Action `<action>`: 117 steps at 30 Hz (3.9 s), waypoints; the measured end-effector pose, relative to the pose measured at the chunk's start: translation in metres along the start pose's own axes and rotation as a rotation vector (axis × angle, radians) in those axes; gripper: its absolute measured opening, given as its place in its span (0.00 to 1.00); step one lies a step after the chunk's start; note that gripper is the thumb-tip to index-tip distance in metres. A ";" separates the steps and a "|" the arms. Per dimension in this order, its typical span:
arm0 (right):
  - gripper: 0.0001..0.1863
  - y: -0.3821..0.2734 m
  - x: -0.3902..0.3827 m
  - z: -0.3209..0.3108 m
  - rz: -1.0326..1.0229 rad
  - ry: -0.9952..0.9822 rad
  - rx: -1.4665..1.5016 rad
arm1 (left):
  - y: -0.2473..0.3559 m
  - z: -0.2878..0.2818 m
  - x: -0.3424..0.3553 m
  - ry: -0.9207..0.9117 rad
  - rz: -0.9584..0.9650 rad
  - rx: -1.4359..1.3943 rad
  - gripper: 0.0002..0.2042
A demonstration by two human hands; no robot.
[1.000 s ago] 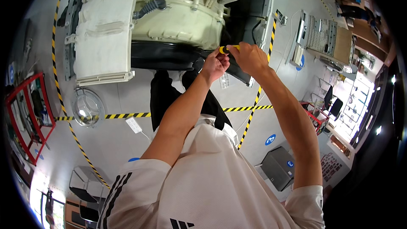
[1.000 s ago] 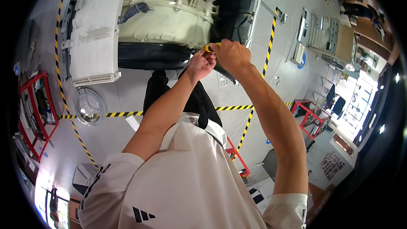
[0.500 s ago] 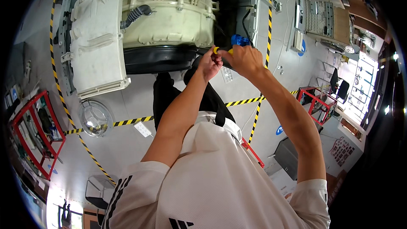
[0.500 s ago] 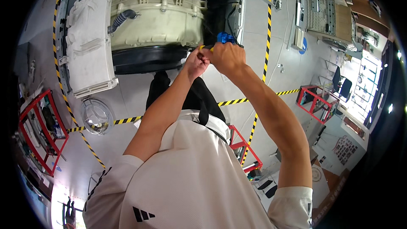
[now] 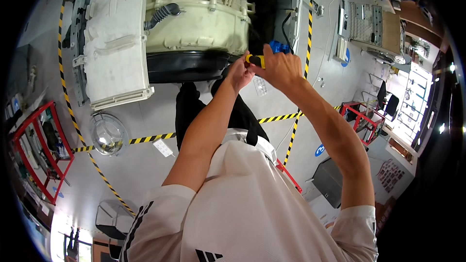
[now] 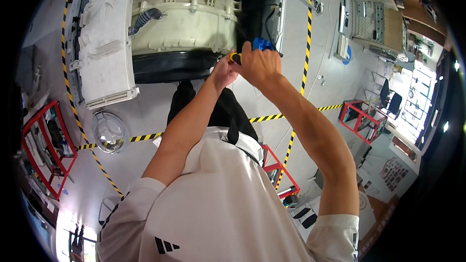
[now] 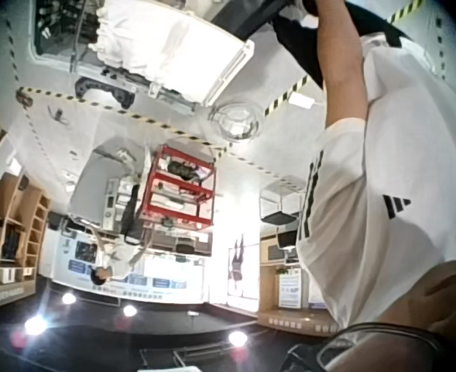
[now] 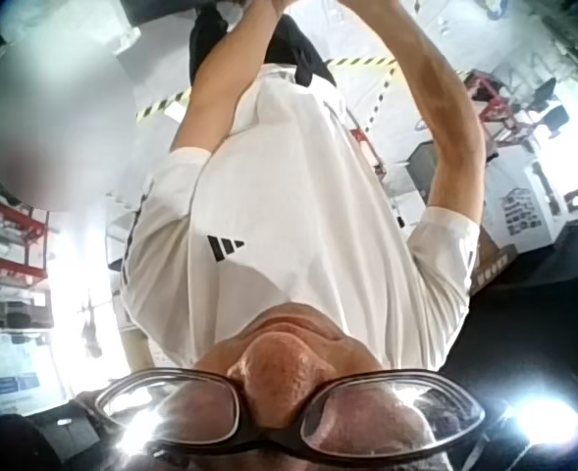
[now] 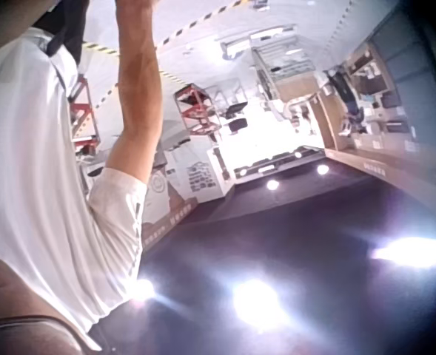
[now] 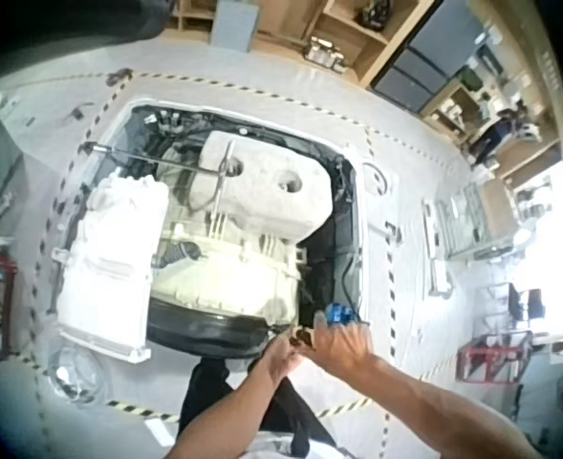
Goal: The person unscrews a component from the side of a washing machine tub using a screwdriver, then reaches inside the tub housing by hand.
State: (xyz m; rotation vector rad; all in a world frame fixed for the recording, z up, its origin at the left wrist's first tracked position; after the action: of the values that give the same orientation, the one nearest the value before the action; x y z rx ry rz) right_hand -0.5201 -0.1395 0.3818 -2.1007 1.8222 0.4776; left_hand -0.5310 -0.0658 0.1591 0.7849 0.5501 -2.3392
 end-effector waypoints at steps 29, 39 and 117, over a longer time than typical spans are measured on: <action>0.19 0.008 0.013 0.003 0.133 -0.146 -0.036 | 0.007 0.015 -0.018 -0.036 0.075 -0.137 0.08; 0.21 0.014 0.005 0.011 0.207 -0.255 -0.043 | -0.001 0.001 -0.007 -0.040 0.017 -0.139 0.08; 0.19 0.007 0.005 0.006 0.011 -0.215 0.012 | 0.000 0.008 -0.008 0.016 0.003 -0.041 0.12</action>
State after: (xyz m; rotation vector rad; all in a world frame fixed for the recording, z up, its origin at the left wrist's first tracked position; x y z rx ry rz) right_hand -0.5268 -0.1416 0.3739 -1.9487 1.7102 0.6662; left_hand -0.5286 -0.0672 0.1706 0.7858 0.6016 -2.3137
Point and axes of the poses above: each hand's wrist, its own x-axis towards the middle knuckle, its own z-axis out of the palm, y = z × x, the point moved 9 cm from there along x, towards the middle knuckle, and after that the axes turned 8 degrees about x, right-handed, at the moved point
